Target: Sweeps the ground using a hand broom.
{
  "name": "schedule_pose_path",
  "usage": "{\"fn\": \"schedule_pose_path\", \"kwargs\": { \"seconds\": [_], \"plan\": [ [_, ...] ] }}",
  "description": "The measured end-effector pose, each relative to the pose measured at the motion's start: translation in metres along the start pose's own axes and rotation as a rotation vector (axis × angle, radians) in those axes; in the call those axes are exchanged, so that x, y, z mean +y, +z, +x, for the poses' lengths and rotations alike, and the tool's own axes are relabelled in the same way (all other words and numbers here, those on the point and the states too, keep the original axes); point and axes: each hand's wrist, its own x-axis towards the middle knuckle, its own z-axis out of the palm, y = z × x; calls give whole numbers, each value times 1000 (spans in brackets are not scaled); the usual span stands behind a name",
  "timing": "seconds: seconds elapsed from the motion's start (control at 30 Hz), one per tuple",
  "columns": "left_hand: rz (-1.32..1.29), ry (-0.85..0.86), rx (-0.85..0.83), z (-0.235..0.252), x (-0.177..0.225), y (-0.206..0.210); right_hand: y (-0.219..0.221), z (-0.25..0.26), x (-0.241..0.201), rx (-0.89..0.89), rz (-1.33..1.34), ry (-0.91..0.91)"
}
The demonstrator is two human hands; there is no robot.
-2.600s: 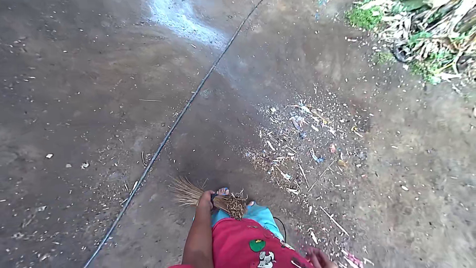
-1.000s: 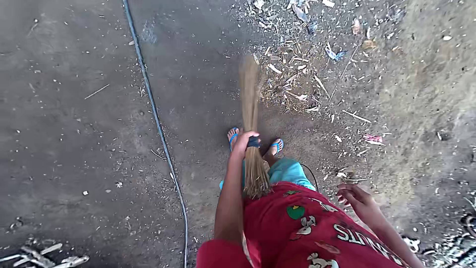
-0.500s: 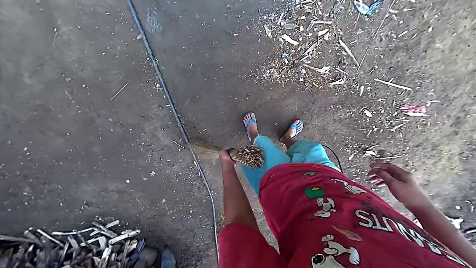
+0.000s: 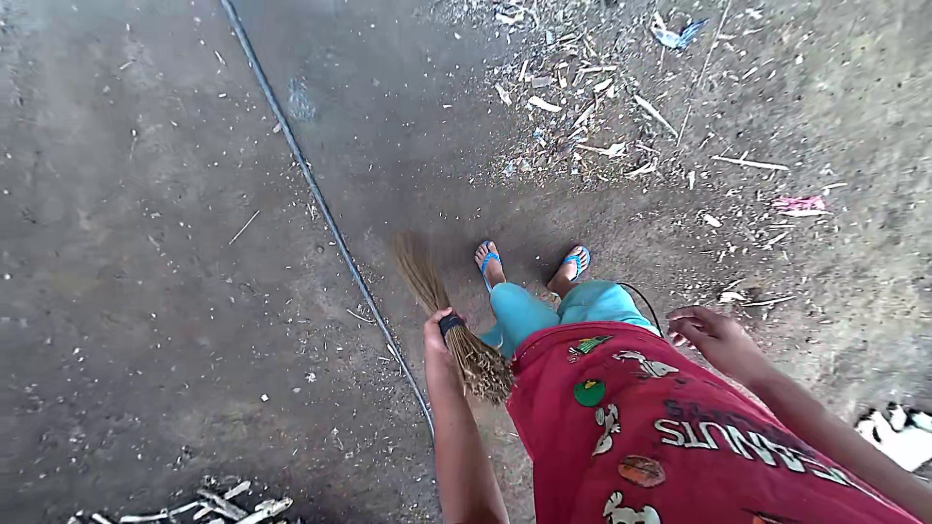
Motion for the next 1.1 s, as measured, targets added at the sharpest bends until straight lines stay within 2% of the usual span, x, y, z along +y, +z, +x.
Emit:
{"fn": "schedule_pose_path", "kwargs": {
  "seconds": [0.1,0.2,0.27,0.33,0.4,0.5,0.57,0.63,0.73,0.8,0.9,1.0,1.1],
  "plan": [
    [169,93,258,21,-7,4,7,2,-10,3,32,-32],
    [249,100,357,65,-7,18,15,0,-9,18,92,-51],
    [268,115,379,93,-11,45,20,-7,-2,28,99,-40],
    [332,105,311,114,-25,85,25,-17,5,68,106,-20],
    [491,64,149,119,-48,132,32,-28,9,109,127,9],
    [663,9,-111,79,-72,208,50,-31,21,129,123,22],
    [653,2,-254,57,-80,250,60,-25,22,123,74,1],
    [583,-35,-340,35,-80,272,64,-20,17,106,34,-28],
    [404,-98,-455,25,-67,276,59,-11,-5,98,212,-7],
    [347,-125,-511,19,-58,265,54,0,-19,92,391,83],
    [354,-57,-462,-14,-45,236,52,22,-56,5,546,170],
    [419,72,-269,-26,-46,199,60,42,-96,-255,681,148],
    [306,185,-82,-2,-48,167,82,67,-137,-746,861,129]
  ]
}}
